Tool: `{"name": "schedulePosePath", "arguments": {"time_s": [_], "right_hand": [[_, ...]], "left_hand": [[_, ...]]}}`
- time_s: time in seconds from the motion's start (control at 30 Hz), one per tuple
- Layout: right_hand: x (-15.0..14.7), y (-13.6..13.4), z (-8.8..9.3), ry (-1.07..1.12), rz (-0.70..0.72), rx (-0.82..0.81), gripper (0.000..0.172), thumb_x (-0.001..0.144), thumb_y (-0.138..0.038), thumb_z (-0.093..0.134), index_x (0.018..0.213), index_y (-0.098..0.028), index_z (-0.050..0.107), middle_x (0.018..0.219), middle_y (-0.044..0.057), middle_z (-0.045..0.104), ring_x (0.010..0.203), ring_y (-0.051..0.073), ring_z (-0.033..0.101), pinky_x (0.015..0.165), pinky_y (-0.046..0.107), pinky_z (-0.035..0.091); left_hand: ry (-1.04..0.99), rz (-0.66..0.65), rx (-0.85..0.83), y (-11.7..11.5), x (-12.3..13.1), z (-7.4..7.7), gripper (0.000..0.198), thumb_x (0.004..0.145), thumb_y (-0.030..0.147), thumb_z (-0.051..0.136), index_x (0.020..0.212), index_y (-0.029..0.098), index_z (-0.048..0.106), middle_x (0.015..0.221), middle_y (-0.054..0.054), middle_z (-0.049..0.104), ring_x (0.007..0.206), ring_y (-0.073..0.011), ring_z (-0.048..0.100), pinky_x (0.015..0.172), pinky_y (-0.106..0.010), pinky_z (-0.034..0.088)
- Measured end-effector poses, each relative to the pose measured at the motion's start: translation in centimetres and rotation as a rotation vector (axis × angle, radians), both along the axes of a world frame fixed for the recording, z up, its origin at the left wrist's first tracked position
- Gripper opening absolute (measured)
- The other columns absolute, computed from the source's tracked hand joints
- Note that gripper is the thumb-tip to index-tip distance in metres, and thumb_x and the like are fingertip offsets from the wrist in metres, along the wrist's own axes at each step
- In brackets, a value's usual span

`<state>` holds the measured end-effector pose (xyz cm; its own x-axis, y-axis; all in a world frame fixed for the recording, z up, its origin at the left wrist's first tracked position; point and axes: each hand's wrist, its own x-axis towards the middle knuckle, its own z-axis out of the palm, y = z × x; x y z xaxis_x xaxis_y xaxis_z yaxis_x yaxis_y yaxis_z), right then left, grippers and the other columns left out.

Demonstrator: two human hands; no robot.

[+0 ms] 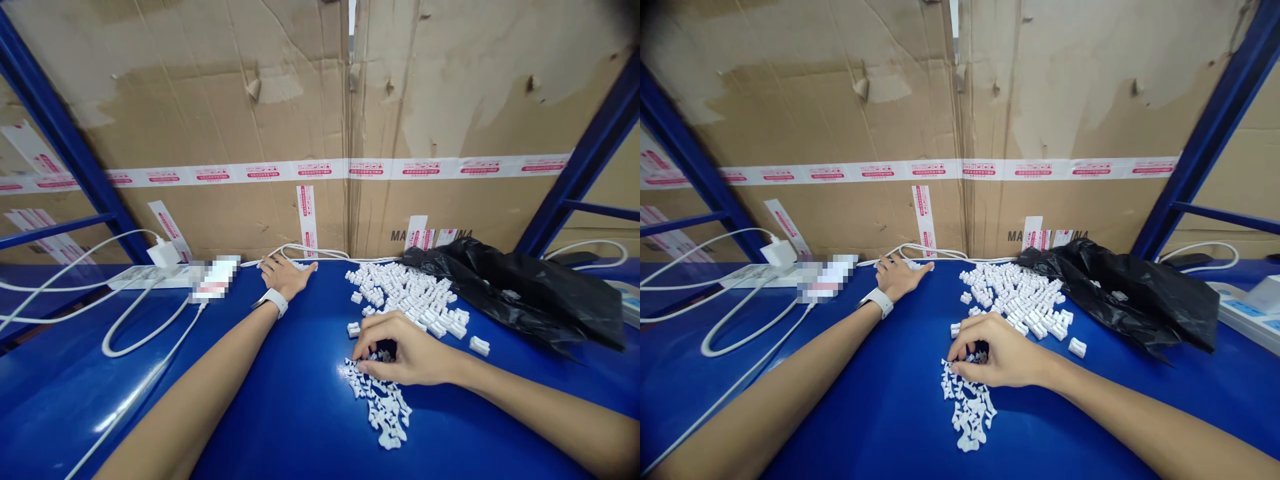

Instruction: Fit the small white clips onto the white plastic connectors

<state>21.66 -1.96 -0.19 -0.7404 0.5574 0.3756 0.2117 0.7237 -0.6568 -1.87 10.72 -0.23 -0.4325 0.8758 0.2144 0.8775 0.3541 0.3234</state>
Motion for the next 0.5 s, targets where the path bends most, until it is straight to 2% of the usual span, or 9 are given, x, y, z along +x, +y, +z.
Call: {"name": "schedulePosePath", "arguments": {"time_s": [0.13,0.27,0.4,0.5], "right_hand": [[0.1,0.2,-0.1,0.011,0.014,0.015,0.012,0.085,-0.025,0.069,0.089,-0.016,0.076,0.078,0.002,0.067,0.070,0.012,0.062,0.065,0.026,0.048],[0.1,0.3,-0.1,0.008,0.020,0.017,0.013,0.085,-0.026,0.069,0.089,-0.016,0.076,0.078,0.002,0.066,0.070,0.012,0.062,0.067,0.026,0.049],[0.1,0.3,-0.1,0.013,0.018,0.016,0.013,0.085,-0.025,0.068,0.089,-0.016,0.076,0.078,0.002,0.066,0.069,0.012,0.062,0.064,0.025,0.048],[0.1,0.2,-0.2,0.010,0.025,0.022,0.013,0.086,-0.025,0.067,0.089,-0.017,0.076,0.078,0.002,0.066,0.069,0.012,0.062,0.064,0.026,0.048]], "left_hand": [[0.024,0.015,-0.005,0.5,0.1,0.0,0.110,0.080,0.077,0.047,0.149,-0.007,0.029,0.157,-0.034,0.020,0.147,-0.0458,0.020,0.118,-0.051,0.023],[0.062,-0.047,-0.026,0.3,-0.6,-0.2,0.096,0.088,0.069,0.042,0.147,-0.006,0.035,0.155,-0.036,0.024,0.146,-0.0452,0.023,0.117,-0.051,0.025],[0.102,-0.215,-0.056,-0.6,-1.8,-0.5,0.082,0.095,0.063,0.033,0.149,0.002,0.036,0.156,-0.029,0.028,0.148,-0.0407,0.024,0.117,-0.051,0.026],[0.119,-0.372,-0.091,-1.8,-2.7,-0.7,0.074,0.098,0.059,0.030,0.152,0.008,0.035,0.159,-0.022,0.027,0.149,-0.0360,0.023,0.118,-0.050,0.026]]}}
